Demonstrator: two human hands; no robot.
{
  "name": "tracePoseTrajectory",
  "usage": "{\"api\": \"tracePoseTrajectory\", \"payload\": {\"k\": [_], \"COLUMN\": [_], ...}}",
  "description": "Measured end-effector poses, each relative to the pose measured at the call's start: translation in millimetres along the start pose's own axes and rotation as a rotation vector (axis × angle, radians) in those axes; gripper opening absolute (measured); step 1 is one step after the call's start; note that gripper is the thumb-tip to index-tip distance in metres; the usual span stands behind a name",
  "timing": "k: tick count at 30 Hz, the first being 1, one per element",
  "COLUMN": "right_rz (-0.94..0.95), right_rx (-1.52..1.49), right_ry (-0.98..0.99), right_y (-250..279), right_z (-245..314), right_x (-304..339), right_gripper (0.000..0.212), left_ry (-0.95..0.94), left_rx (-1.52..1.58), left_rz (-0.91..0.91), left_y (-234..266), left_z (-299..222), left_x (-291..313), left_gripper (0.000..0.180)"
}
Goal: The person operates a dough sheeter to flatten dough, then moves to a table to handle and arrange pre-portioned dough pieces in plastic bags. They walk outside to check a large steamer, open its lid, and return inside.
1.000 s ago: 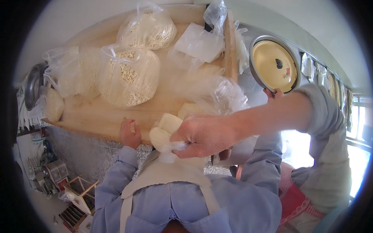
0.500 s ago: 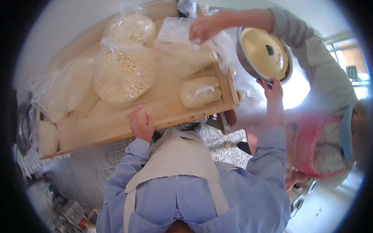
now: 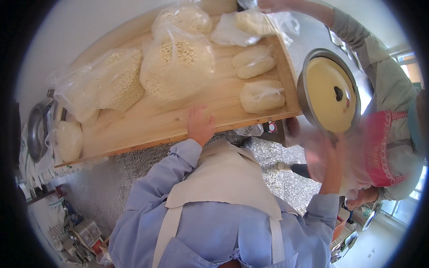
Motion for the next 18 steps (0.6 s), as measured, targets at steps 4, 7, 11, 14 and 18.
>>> {"api": "tracePoseTrajectory", "payload": {"k": [4,7,11,14,18], "right_rz": [-0.007,-0.072,-0.236,-0.291,-0.315], "right_rx": [-0.610,-0.731,-1.161,-1.197,-1.127], "right_ry": [-0.482,-0.564,-0.793,-0.784,-0.669], "right_y": [-2,-5,-30,-38,-43], "right_z": [-63,-60,-33,3,38], "right_x": [38,65,88,104,111], "right_gripper": [0.021,0.031,0.047,0.059,0.066], "left_ry": [0.072,0.084,0.083,0.027,0.381], "left_rx": [0.031,0.004,0.012,-0.050,0.226], "left_rz": [0.141,0.106,0.145,0.147,0.379], "left_y": [-3,13,35,64,72], "left_z": [13,24,35,40,83], "left_x": [-1,-7,-10,-4,7], "left_gripper": [0.035,0.036,0.034,0.032,0.038]}}
Point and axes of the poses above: each hand's wrist, its own x-axis away from the middle knuckle, its own y-axis out of the back of the hand, z = x × y, the point moved 10 cm from there along -x, towards the middle knuckle, and after that the axes turned 1 degree about -y, right-handed, at the moved point
